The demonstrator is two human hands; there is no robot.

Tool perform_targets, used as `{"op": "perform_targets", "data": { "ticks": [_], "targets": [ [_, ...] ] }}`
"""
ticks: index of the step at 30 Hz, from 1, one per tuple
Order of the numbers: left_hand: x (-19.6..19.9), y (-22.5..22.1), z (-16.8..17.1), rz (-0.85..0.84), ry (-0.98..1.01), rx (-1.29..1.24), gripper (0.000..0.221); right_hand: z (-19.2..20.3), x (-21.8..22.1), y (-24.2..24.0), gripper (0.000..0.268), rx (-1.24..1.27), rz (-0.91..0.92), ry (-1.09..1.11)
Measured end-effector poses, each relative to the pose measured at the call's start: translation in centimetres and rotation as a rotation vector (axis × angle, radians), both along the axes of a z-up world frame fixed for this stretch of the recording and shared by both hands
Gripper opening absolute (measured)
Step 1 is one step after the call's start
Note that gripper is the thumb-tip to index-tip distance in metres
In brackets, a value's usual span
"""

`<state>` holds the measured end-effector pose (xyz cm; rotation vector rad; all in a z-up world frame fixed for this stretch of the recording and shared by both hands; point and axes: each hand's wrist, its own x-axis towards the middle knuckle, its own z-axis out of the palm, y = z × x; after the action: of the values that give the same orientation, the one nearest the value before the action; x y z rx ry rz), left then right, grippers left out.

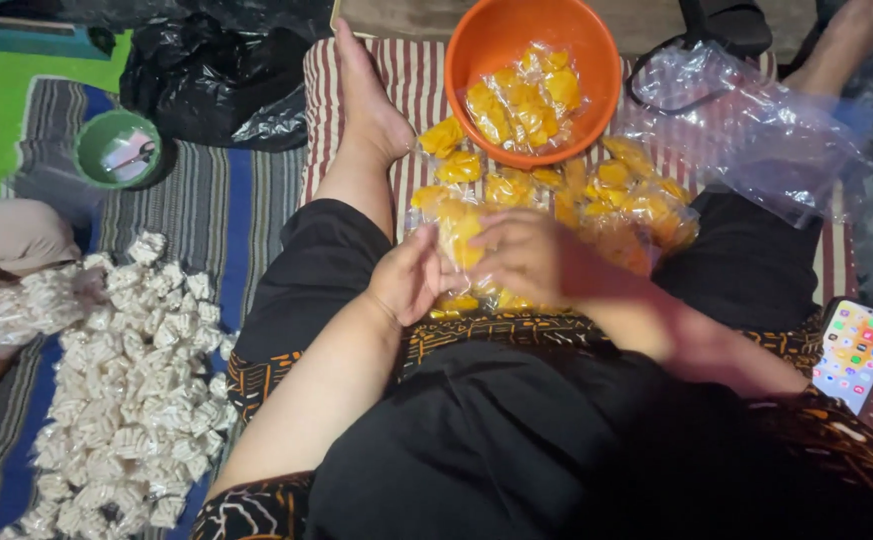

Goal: Bagging small yellow food packets into a larger plastic bag while sitting on the floor.

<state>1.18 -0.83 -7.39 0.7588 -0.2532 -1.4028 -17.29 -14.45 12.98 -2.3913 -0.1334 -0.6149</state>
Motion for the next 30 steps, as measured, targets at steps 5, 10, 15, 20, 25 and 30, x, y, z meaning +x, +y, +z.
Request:
{"op": "perform_targets", "data": {
  "ticks": [5, 10, 15, 20, 25, 30],
  "targets": [
    [0.3, 0.4, 4.6, 0.046, -0.253, 0.013, 0.037, -1.4, -0.9, -1.5, 0.016, -0.029, -0.051, 0.031],
    [-0.1, 0.1, 4.5, -0.093, -0.493, -0.011, 0.054, -2.2, -0.8, -2.9, 0.024, 0.021, -0.355, -0.009],
    [-1.4, 0.9, 6.7, -0.233, -0.55, -0.053, 0.056, -3.0, -1.1, -1.1, 0.038, 0.582, -0.383, 0.377],
    [-0.9, 1.3, 8.8, -0.142, -0.628, -0.078, 0.042, -3.9, -0.9, -1.3, 0.039, 0.775, -0.365, 0.43],
    [-1.0, 1.5, 9.4, -0.066, -0.713, -0.049, 0.036, -3.5, -1.0, -1.3, 0.043, 0.899, -0.326, 0.451],
    [-1.3, 1.1, 10.0, 0.036, -0.714, -0.246, 0.053, -2.9, -1.0, -1.5, 0.039, 0.865, -0.285, 0.46]
  ]
}}
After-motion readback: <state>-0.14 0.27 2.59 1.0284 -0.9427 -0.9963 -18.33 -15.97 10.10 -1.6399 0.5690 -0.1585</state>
